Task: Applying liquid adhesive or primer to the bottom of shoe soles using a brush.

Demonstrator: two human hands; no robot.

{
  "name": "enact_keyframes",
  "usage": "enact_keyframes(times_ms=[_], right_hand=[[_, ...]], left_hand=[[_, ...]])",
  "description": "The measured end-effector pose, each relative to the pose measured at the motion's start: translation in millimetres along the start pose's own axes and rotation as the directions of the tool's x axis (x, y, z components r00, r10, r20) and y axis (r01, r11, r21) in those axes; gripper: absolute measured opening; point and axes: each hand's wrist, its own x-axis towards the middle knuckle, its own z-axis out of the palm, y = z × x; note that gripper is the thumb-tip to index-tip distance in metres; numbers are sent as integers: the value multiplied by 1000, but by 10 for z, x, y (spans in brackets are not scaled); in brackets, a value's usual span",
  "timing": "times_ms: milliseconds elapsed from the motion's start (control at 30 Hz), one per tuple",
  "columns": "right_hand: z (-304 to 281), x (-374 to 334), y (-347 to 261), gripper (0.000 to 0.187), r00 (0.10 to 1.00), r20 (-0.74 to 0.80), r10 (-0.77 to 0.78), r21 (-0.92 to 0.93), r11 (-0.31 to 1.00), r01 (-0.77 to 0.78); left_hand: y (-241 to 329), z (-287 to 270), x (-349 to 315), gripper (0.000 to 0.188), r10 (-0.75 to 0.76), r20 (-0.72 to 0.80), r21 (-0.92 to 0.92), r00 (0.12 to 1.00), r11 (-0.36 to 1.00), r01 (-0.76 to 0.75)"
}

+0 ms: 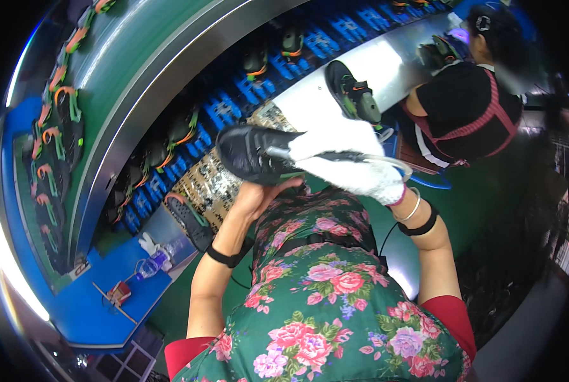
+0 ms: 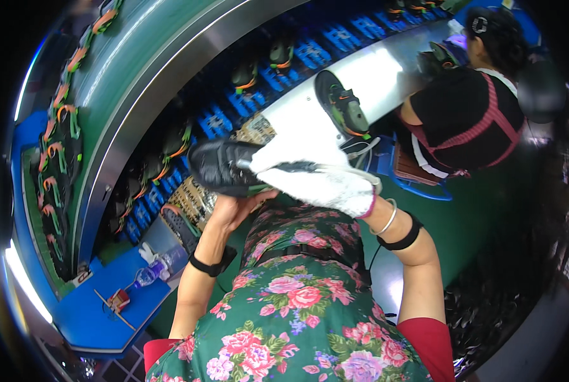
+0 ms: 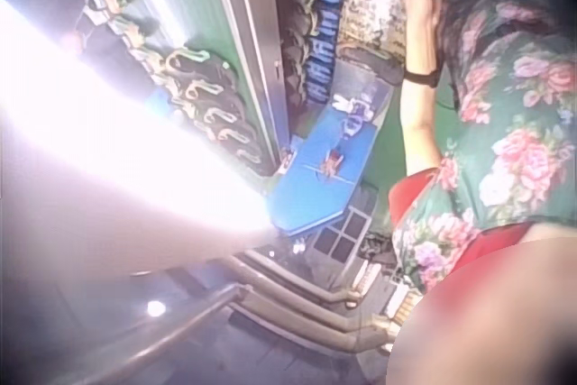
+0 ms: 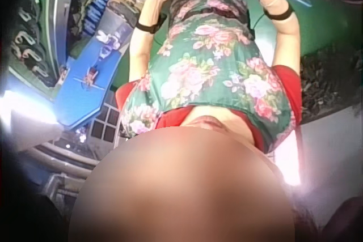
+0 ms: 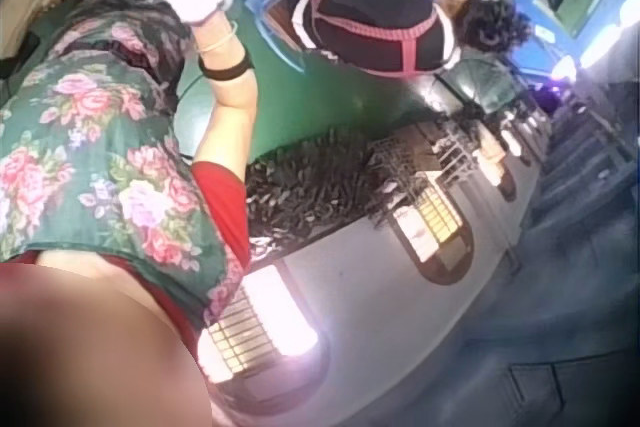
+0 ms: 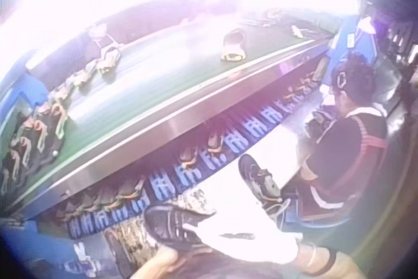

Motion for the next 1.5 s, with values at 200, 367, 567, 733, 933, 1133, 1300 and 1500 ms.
enact_keyframes(times_ms=[200, 367, 567, 733, 933, 1133, 1300, 1500], right_hand=[[96, -100, -131, 22, 922, -6, -386, -337, 869, 362], [95, -188, -300, 23, 937, -130, -325, -363, 895, 260], [85, -148, -406, 22, 928, -94, -359, -478, 834, 274], [68, -112, -310, 33, 909, -7, -417, -548, 762, 345], [232, -38, -311, 36, 930, -29, -366, -548, 784, 291], [457, -120, -168, 41, 958, -107, -264, -421, 885, 197], [283, -190, -91, 42, 962, -34, -270, -387, 891, 237], [230, -53, -178, 41, 946, -22, -324, -294, 906, 304]], left_hand=[[-41, 5, -121, 55, 90, 41, -695, 995, 718, -36], [187, 484, -145, 76, 161, 176, -834, 971, 549, 60], [15, 535, 45, 88, 121, 63, -643, 991, 764, -53], [116, 740, 26, 97, 105, 155, -705, 982, 708, 35], [-40, 557, -19, 86, -9, -51, -496, 999, 868, -17], [-31, 687, 90, 92, 63, 284, -949, 957, 161, 271], [-17, 599, 131, 90, 249, 307, -756, 918, 650, 76], [27, 504, 204, 94, 92, 91, -416, 992, 908, -46]])
